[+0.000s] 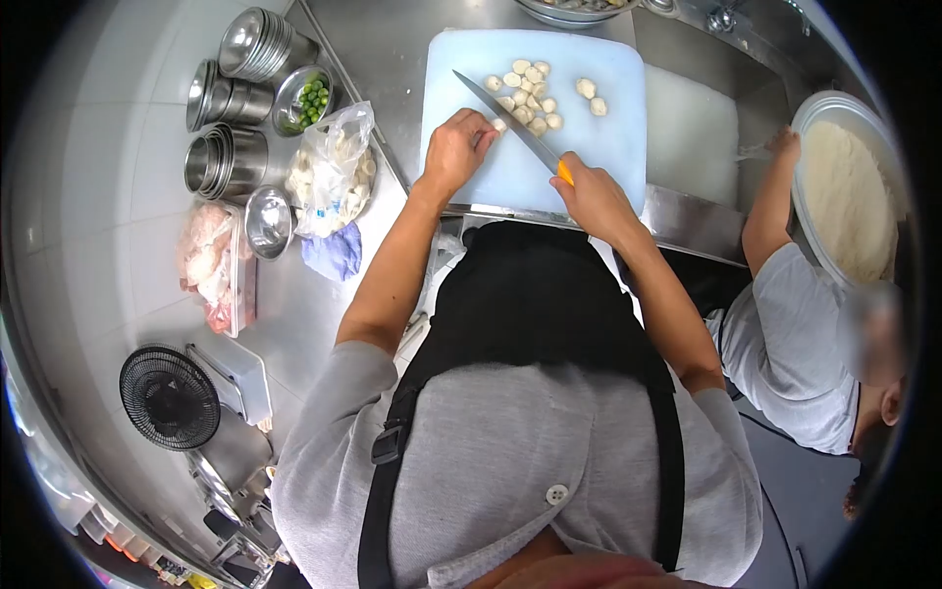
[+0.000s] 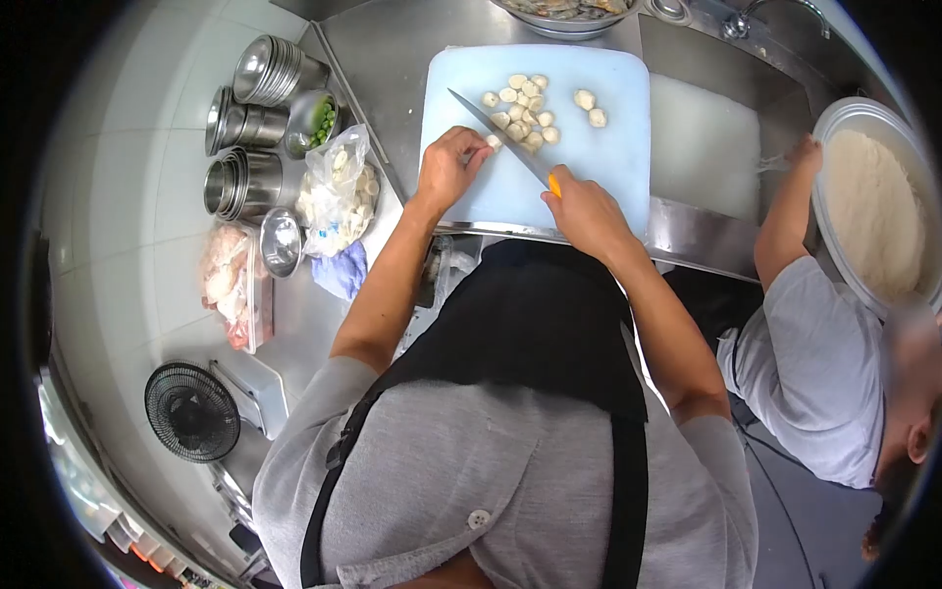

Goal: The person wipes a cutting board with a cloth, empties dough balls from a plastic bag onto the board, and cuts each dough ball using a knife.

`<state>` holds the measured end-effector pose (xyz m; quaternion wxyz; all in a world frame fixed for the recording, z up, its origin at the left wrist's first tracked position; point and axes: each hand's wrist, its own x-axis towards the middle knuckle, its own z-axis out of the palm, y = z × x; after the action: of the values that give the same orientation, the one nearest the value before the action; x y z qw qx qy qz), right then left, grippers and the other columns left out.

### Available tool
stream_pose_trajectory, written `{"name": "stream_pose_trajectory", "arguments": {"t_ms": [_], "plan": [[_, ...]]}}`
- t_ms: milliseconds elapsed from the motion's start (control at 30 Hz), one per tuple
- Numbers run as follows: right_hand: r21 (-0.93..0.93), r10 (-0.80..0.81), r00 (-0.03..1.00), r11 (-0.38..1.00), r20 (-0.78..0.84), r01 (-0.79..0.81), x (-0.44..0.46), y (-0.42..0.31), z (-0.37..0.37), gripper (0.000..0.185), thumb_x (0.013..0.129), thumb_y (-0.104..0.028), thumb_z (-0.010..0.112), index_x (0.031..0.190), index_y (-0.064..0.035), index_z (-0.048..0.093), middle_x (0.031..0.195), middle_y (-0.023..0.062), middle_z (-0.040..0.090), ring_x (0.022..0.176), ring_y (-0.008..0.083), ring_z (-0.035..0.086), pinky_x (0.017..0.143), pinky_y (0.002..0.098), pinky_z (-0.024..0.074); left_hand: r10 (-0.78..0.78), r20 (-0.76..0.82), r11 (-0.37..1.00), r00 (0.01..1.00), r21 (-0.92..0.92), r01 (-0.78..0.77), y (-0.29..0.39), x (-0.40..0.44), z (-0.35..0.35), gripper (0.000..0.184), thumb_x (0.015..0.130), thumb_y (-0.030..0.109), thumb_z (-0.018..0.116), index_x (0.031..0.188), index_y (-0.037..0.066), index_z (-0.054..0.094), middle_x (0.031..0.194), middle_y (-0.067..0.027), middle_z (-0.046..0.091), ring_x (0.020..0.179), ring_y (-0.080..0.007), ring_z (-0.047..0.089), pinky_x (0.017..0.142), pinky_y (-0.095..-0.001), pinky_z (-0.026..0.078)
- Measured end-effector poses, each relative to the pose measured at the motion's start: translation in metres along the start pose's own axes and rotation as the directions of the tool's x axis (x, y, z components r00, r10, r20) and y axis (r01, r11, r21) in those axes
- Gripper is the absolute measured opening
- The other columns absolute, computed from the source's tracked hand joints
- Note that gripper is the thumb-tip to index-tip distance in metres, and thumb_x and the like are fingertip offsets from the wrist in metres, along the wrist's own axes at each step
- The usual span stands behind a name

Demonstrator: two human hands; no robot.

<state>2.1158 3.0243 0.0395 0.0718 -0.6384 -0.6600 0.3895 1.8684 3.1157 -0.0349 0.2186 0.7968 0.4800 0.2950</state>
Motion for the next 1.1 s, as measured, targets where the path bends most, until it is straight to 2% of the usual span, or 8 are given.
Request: {"name": "stream_pose_trajectory", "arguments": {"t_ms": [500, 567, 700, 800, 900, 933, 1033, 1100], "plan": [[-0.051, -0.004, 1.000, 0.999, 0.020, 0.005, 0.003, -0.003, 0.016, 0.030, 0.107, -0.027, 0.059, 0.117, 0.0015, 0.056, 0.098, 0.0290, 0.073, 0.096, 0.0497, 0.070, 0.085, 0.0602, 0.0522, 0.039, 0.107, 0.996, 0.993, -0.079, -0.031, -0.005, 0.009, -0.002, 0.014, 0.087, -0.003, 0.079, 0.091, -0.002, 0.065, 0.099, -0.0129, 0.068, 0.084, -0.0292, 0.070, 0.077, -0.0371, 0.060], [-0.041, -0.080, 0.997, 0.996, -0.023, 0.079, 0.028, 0.008, 0.045, 0.031, 0.107, -0.027, 0.059, 0.118, 0.0020, 0.056, 0.098, 0.0296, 0.073, 0.096, 0.0498, 0.070, 0.086, 0.0601, 0.0523, 0.054, 0.077, 0.993, 0.996, -0.108, -0.046, -0.009, 0.006, 0.000, 0.014, 0.087, -0.003, 0.079, 0.091, -0.002, 0.065, 0.100, -0.0131, 0.069, 0.084, -0.0289, 0.071, 0.076, -0.0371, 0.060], [0.027, -0.137, 0.990, 0.990, -0.016, 0.137, 0.047, 0.008, 0.034, 0.033, 0.107, -0.028, 0.060, 0.119, 0.0023, 0.056, 0.098, 0.0306, 0.073, 0.096, 0.0498, 0.070, 0.086, 0.0594, 0.0526, 0.052, 0.017, 0.995, 0.998, -0.081, -0.050, -0.008, 0.003, 0.006, 0.010, 0.089, -0.003, 0.077, 0.093, -0.001, 0.069, 0.100, -0.0138, 0.070, 0.083, -0.0286, 0.072, 0.073, -0.0365, 0.060], [0.076, -0.021, 0.995, 0.997, -0.093, 0.029, 0.032, 0.000, 0.011, 0.034, 0.106, -0.029, 0.061, 0.119, 0.0024, 0.057, 0.098, 0.0310, 0.073, 0.096, 0.0500, 0.070, 0.086, 0.0593, 0.0526, 0.041, -0.028, 0.997, 0.999, -0.064, -0.043, 0.003, 0.007, 0.007, 0.007, 0.091, -0.003, 0.075, 0.098, 0.000, 0.073, 0.100, -0.0151, 0.072, 0.083, -0.0283, 0.073, 0.071, -0.0361, 0.060], [0.045, -0.027, 0.995, 0.998, -0.091, 0.031, 0.021, 0.001, 0.005, 0.034, 0.106, -0.029, 0.061, 0.118, 0.0022, 0.057, 0.098, 0.0308, 0.073, 0.096, 0.0502, 0.070, 0.085, 0.0596, 0.0523, 0.008, -0.281, 0.999, 0.960, -0.048, -0.023, 0.034, 0.026, -0.003, 0.011, 0.093, -0.003, 0.072, 0.103, 0.000, 0.076, 0.101, -0.0148, 0.073, 0.082, -0.0280, 0.073, 0.071, -0.0355, 0.060], [0.064, -0.056, 0.996, 0.996, -0.063, 0.060, 0.019, 0.003, 0.009, 0.033, 0.105, -0.029, 0.062, 0.116, 0.0020, 0.057, 0.097, 0.0305, 0.073, 0.095, 0.0504, 0.070, 0.084, 0.0606, 0.0519, -0.010, -0.257, 0.996, 0.966, -0.089, -0.013, 0.050, 0.039, -0.007, 0.018, 0.091, -0.004, 0.069, 0.107, 0.002, 0.077, 0.107, -0.0157, 0.073, 0.091, -0.0300, 0.073, 0.080, -0.0393, 0.060], [0.063, -0.202, 0.979, 0.977, -0.035, 0.204, 0.021, 0.003, 0.032, 0.031, 0.105, -0.028, 0.062, 0.114, 0.0019, 0.058, 0.099, 0.0301, 0.073, 0.096, 0.0494, 0.070, 0.086, 0.0606, 0.0516, 0.203, -0.036, 0.979, 0.979, -0.001, -0.203, 0.059, 0.092, 0.026, 0.025, 0.087, -0.003, 0.066, 0.108, 0.005, 0.077, 0.110, -0.0161, 0.073, 0.105, -0.0340, 0.070, 0.095, -0.0453, 0.057], [0.044, -0.207, 0.978, 0.977, 0.005, 0.207, 0.031, 0.005, 0.049, 0.031, 0.104, -0.026, 0.062, 0.115, 0.0023, 0.058, 0.102, 0.0295, 0.073, 0.098, 0.0486, 0.070, 0.087, 0.0598, 0.0519, 0.322, 0.072, 0.940, 0.944, 0.092, -0.328, 0.050, 0.119, 0.072, 0.029, 0.087, -0.002, 0.066, 0.111, 0.008, 0.078, 0.115, -0.0160, 0.072, 0.110, -0.0341, 0.069, 0.097, -0.0455, 0.055]]}}
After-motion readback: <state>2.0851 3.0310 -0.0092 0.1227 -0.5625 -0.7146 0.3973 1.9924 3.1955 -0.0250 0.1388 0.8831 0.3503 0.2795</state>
